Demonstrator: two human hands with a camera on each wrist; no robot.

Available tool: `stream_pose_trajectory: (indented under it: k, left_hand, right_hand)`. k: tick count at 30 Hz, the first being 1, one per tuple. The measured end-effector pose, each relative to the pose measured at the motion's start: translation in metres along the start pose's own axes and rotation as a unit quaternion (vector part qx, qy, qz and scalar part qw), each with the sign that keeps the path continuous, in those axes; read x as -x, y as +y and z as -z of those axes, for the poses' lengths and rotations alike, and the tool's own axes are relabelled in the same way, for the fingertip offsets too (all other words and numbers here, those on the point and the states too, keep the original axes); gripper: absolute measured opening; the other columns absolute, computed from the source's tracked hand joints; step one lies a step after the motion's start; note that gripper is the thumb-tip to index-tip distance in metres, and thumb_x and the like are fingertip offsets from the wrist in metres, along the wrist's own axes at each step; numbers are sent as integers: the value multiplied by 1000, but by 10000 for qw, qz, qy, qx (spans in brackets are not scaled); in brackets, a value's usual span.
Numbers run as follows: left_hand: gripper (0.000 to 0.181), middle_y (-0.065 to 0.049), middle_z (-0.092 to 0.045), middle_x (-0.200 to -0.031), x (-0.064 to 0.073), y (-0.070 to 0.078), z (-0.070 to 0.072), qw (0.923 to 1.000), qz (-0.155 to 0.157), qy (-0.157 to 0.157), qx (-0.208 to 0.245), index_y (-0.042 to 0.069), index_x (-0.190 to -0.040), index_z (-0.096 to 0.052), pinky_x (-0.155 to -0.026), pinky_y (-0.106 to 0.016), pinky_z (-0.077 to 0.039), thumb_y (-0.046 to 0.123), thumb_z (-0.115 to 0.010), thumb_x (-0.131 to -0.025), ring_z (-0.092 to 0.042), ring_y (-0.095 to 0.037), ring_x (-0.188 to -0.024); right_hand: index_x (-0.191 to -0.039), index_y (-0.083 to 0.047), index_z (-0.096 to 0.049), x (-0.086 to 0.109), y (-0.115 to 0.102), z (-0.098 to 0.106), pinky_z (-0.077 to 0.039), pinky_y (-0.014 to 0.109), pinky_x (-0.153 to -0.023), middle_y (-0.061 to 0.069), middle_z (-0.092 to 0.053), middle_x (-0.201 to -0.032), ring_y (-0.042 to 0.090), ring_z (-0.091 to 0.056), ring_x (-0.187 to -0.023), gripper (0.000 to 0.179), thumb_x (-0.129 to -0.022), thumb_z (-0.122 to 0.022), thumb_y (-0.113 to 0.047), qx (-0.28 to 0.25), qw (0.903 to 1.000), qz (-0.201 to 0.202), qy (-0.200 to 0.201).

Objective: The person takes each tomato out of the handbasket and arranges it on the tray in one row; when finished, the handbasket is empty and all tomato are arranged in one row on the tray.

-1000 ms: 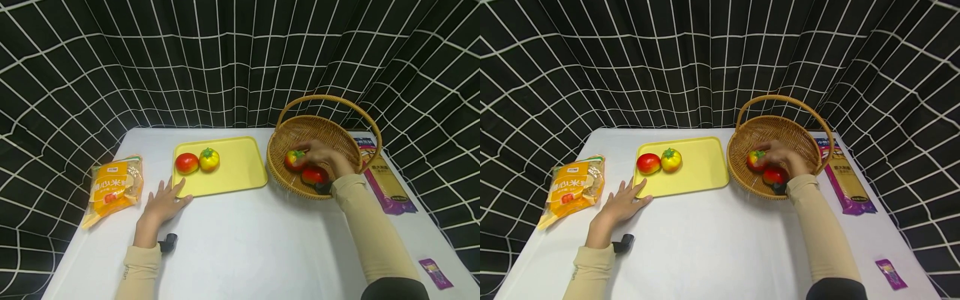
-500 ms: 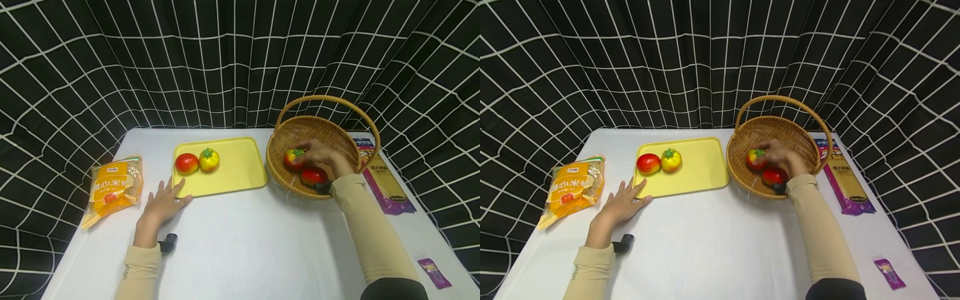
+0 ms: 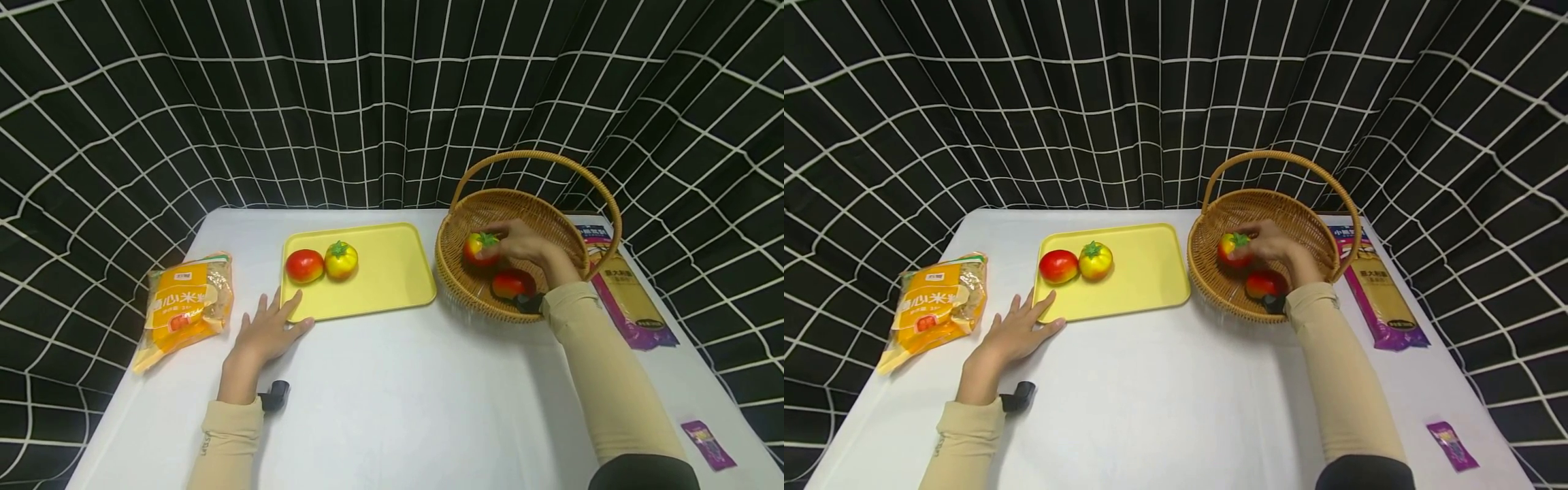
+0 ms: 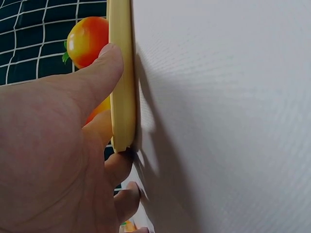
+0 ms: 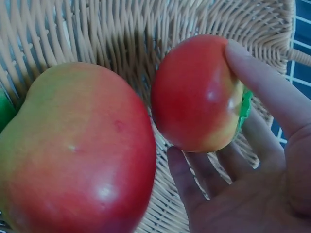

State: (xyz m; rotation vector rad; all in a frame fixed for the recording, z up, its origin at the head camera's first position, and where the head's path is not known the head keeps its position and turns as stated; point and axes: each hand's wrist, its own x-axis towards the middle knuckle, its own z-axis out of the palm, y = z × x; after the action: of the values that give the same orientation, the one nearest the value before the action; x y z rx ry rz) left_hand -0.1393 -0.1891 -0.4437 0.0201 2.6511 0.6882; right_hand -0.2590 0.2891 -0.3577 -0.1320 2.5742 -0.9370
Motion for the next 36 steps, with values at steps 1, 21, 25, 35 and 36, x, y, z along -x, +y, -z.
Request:
stream_pose_trajectory:
  k: [1, 21, 25, 35, 36]
  left_hand:
    - [83, -23, 3, -178, 0, 1, 0, 10000, 3, -6, -13, 17, -171, -22, -126, -75, 9, 62, -49, -106, 10, -52, -162]
    - [82, -25, 3, -177, 2, 2, 0, 9999, -9, -68, -119, 16, -171, -21, -125, -77, 8, 61, -47, -107, 10, -54, -161]
    - [83, -24, 4, -177, 2, 2, 1, 9999, 5, -79, -109, 16, -171, -20, -125, -77, 9, 61, -47, -107, 10, -54, -161]
    - [83, -24, 6, -177, 0, 2, 1, 9998, 8, -133, -151, 17, -171, -17, -125, -76, 10, 62, -45, -107, 12, -53, -161]
    - [83, -24, 6, -177, 0, 2, 1, 9998, 5, -136, -148, 17, -171, -18, -125, -76, 10, 62, -45, -107, 12, -53, -161]
  right_hand:
    - [-154, -12, -56, 1, 0, 1, -39, 65, -121, 26, -51, -157, 44, -46, -141, 67, -95, -80, -30, 36, 10000, 37, 57]
    - [-154, -20, -58, 16, -27, 12, -34, 65, -123, 18, -50, -157, 40, -42, -142, 66, -93, -81, -32, -507, 9970, 106, 574]
    - [-153, -24, -59, 20, -35, 14, -38, 62, -121, 15, -48, -159, 38, -41, -141, 66, -92, -82, -36, -423, 9969, 151, 641]
    - [-150, -21, -62, 30, -61, 12, -41, 56, -121, 10, -53, -157, 32, -45, -141, 61, -93, -83, -31, -445, 9941, 620, 767]
    - [-150, -20, -62, 31, -64, 11, -41, 56, -121, 11, -55, -156, 32, -45, -140, 60, -94, -82, -30, -442, 9938, 675, 760]
